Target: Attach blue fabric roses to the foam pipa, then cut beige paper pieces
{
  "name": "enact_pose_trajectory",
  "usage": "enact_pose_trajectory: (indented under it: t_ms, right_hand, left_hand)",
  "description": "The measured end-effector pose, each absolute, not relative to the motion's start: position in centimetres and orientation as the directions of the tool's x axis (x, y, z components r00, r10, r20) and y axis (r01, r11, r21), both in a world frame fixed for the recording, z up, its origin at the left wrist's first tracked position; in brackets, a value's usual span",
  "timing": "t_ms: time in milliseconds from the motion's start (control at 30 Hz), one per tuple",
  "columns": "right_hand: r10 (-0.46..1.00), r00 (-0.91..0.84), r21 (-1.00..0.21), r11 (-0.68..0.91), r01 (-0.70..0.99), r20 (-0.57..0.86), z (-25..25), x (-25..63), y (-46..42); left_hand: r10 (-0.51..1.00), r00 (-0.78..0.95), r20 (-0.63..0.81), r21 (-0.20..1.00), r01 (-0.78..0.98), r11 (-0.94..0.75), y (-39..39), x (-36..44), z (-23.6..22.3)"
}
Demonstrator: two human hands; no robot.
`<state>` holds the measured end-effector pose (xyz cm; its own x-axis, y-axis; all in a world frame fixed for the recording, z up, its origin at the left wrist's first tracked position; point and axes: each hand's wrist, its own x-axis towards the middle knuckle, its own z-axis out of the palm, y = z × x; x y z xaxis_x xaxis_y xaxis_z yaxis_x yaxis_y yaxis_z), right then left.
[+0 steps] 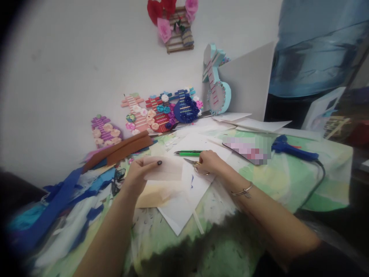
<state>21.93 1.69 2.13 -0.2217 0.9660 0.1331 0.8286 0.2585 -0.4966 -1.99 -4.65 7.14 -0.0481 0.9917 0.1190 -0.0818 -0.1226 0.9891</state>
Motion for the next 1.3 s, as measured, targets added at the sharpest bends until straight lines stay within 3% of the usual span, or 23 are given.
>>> enact_pose_trajectory:
  t_ms: [133,300,467,567,700,800,1000,1133,1300]
  right_hand:
    - [0.964,-0.246,-0.580,0.258,0.772,0.101,2.4,22.2,1.4]
    - [0.947,-0.309,-0.768,0.262,0.584,0.089,2.9,22.4,0.9]
    - [0.942,-0.295,-0.981,0.185,0.059,0.160,3.2,21.4,0.4]
    - [0.922,-0.355,-0.988,0.139,-0.074,0.156,3.1,20.7,-0.1]
    - [0.873,-0.472,-0.992,0.114,-0.048,0.123,3.0,19.7,-0.9]
    - [0.880,-0.458,-0.992,0.118,-0.046,0.126,3.0,19.2,-1.2]
    - [0.925,-0.290,-0.960,0.188,-0.209,0.245,3.3,18.9,-1.1]
    - [0.939,-0.227,-0.945,0.196,-0.263,0.258,3.5,18.7,-1.4]
    - [0.922,-0.269,-0.935,0.199,-0.293,0.280,3.4,18.4,-2.0]
  left_hand:
    - [0.993,-0.049,0.112,0.991,-0.063,-0.115,-4.7,-2.0,7.3]
    - [0.993,-0.028,0.118,0.993,-0.008,-0.118,-4.8,-1.8,7.5]
    - [0.994,0.013,0.108,0.988,0.106,-0.109,-4.9,-1.6,7.4]
    - [0.995,0.064,0.081,0.987,0.138,-0.089,-4.9,-1.2,7.1]
    - [0.992,0.117,0.055,0.984,0.161,-0.074,-4.9,-0.6,6.6]
    - [0.992,0.106,0.065,0.984,0.157,-0.082,-4.8,-0.4,6.2]
    - [0.964,-0.167,0.209,0.940,-0.239,-0.245,-4.9,0.9,5.5]
    - [0.990,-0.002,0.141,0.896,-0.424,-0.128,-5.6,2.6,4.8]
    - [0.996,0.034,0.080,0.923,-0.379,-0.061,-6.0,3.5,4.0]
